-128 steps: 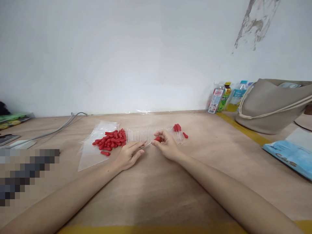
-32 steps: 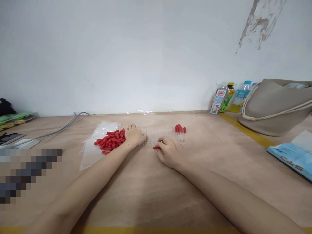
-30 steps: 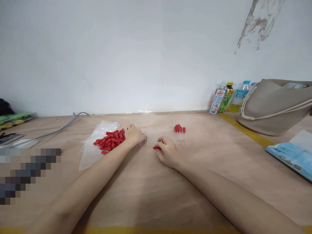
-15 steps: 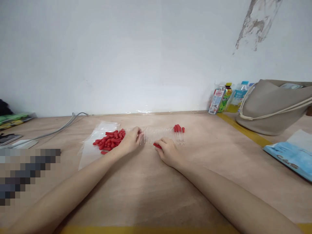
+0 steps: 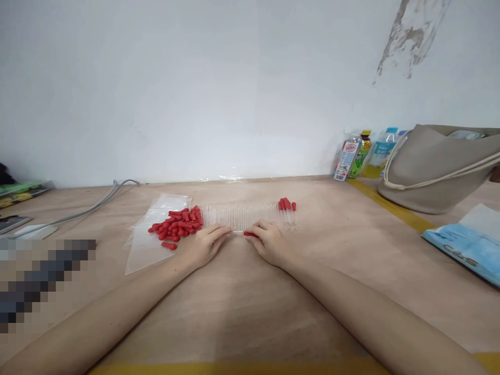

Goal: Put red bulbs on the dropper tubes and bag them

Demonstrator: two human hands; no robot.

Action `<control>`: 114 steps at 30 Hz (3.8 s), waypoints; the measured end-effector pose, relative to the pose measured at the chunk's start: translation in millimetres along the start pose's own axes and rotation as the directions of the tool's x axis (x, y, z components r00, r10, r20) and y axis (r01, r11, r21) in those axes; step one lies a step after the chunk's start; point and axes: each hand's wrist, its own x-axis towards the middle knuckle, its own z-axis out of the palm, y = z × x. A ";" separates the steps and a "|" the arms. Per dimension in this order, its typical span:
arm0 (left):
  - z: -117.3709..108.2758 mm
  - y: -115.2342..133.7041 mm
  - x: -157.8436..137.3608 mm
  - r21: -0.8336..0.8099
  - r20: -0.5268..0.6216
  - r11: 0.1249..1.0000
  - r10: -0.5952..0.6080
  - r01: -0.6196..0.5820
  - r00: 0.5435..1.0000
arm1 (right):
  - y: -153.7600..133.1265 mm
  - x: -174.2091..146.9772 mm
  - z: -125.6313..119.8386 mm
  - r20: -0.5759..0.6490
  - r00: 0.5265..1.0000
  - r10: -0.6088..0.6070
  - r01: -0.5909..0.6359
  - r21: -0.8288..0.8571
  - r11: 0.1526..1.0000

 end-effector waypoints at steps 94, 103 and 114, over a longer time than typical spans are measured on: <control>7.1 1.0 -4.5 0.025 -0.009 0.982 0.187 -0.187 0.982 | -1.4 9.7 -2.6 0.136 0.991 -0.011 0.000 0.078 0.997; 5.7 2.9 -5.0 0.030 -0.025 0.985 0.171 -0.170 0.985 | 6.5 5.5 -2.9 0.054 0.992 -0.116 0.116 0.004 0.993; 5.5 3.2 -5.8 0.009 -0.053 0.986 0.169 -0.169 0.984 | 1.4 8.9 -5.5 0.067 0.997 -0.041 0.032 0.125 0.992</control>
